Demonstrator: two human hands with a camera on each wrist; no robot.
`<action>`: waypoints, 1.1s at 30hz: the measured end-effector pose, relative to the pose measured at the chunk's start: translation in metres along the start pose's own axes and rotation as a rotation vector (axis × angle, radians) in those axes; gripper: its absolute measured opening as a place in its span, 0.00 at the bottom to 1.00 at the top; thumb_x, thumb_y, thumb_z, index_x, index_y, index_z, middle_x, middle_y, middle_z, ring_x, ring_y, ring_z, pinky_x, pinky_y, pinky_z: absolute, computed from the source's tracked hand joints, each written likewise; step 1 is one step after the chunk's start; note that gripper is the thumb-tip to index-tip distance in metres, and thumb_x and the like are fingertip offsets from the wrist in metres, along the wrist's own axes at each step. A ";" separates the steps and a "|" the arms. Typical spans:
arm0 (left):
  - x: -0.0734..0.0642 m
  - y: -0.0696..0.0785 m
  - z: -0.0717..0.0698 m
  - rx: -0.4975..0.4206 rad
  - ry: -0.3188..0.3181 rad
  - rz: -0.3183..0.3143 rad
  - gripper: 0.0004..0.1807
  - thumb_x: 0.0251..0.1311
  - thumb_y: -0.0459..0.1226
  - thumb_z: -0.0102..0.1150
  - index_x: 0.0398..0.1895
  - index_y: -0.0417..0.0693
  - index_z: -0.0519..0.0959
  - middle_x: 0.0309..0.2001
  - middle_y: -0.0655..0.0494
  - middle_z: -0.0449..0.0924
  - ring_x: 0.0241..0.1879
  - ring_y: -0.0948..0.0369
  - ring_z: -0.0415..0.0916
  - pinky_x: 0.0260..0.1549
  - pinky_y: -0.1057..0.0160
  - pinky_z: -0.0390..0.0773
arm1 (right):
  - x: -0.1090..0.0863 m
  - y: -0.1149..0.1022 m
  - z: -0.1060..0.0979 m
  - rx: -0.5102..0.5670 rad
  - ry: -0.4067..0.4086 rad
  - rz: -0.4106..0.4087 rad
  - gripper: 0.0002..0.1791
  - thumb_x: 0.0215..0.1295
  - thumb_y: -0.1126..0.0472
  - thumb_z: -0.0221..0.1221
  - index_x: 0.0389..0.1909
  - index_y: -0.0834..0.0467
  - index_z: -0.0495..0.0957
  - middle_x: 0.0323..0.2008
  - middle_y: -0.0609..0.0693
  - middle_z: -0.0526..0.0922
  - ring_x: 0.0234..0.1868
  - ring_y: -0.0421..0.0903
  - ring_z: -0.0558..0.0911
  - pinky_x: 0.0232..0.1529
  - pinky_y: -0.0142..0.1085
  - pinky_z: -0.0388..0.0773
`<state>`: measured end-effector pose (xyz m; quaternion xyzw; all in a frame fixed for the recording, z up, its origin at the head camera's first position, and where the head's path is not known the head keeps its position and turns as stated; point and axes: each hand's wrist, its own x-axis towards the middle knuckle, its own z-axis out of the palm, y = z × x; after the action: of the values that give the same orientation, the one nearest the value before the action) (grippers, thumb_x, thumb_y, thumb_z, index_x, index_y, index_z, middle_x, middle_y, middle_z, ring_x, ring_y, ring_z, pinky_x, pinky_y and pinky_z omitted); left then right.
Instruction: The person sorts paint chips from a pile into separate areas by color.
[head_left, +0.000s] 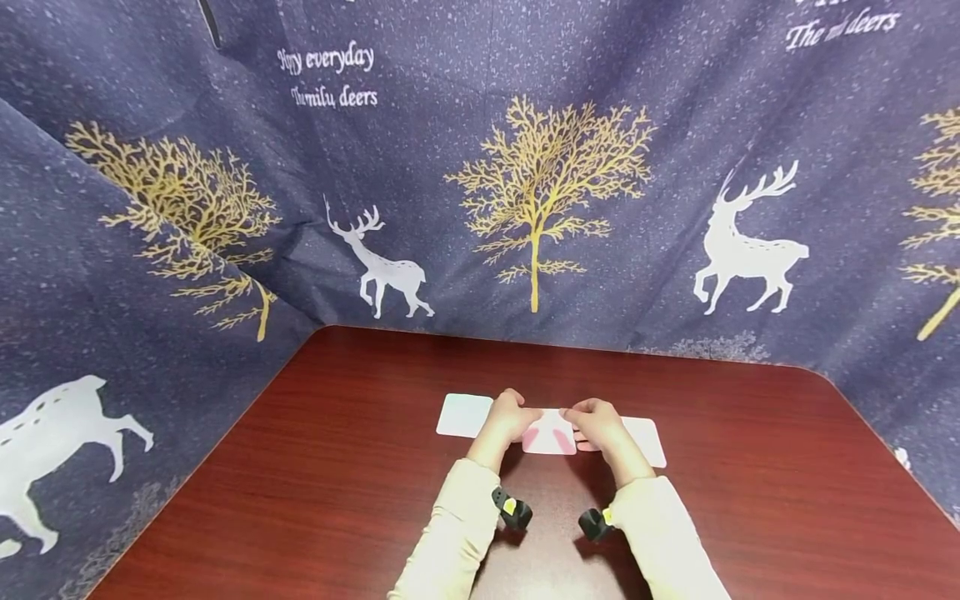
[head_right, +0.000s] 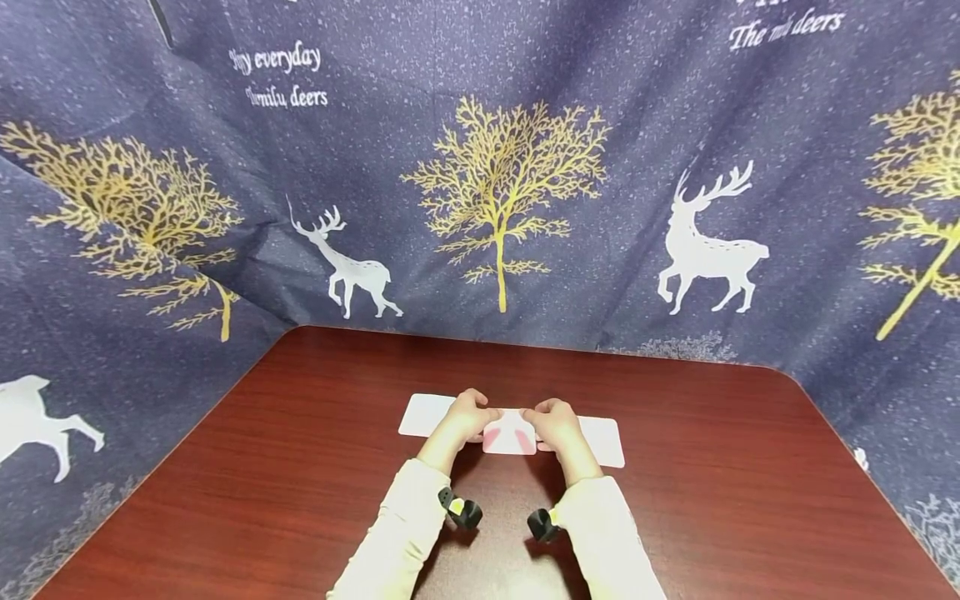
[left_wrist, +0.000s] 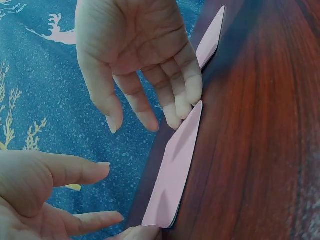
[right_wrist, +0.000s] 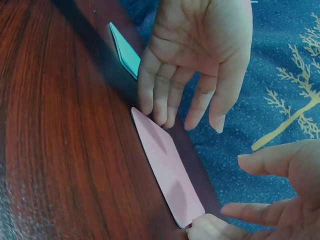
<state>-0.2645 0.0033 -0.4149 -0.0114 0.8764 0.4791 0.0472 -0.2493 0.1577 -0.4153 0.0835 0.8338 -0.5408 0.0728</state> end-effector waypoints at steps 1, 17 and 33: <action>0.000 0.000 0.000 -0.008 0.000 -0.005 0.22 0.53 0.37 0.65 0.46 0.30 0.73 0.45 0.37 0.78 0.44 0.49 0.76 0.43 0.56 0.79 | 0.000 0.000 0.000 0.008 0.000 0.004 0.22 0.62 0.59 0.57 0.49 0.73 0.70 0.36 0.63 0.79 0.30 0.47 0.81 0.32 0.40 0.83; 0.001 -0.004 0.002 -0.130 -0.010 -0.043 0.21 0.55 0.34 0.63 0.47 0.27 0.71 0.46 0.34 0.75 0.40 0.51 0.78 0.34 0.56 0.84 | 0.005 0.006 -0.001 0.105 0.022 -0.011 0.20 0.58 0.72 0.58 0.49 0.79 0.69 0.32 0.61 0.81 0.26 0.42 0.81 0.31 0.36 0.83; 0.000 -0.008 0.000 -0.163 -0.040 -0.043 0.15 0.55 0.32 0.60 0.42 0.28 0.72 0.38 0.41 0.75 0.25 0.58 0.75 0.30 0.60 0.83 | 0.005 0.009 -0.005 0.134 -0.014 -0.035 0.16 0.53 0.78 0.58 0.44 0.80 0.72 0.27 0.58 0.79 0.25 0.42 0.80 0.31 0.36 0.83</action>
<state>-0.2645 -0.0005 -0.4215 -0.0245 0.8328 0.5480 0.0740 -0.2523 0.1662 -0.4220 0.0698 0.7965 -0.5972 0.0631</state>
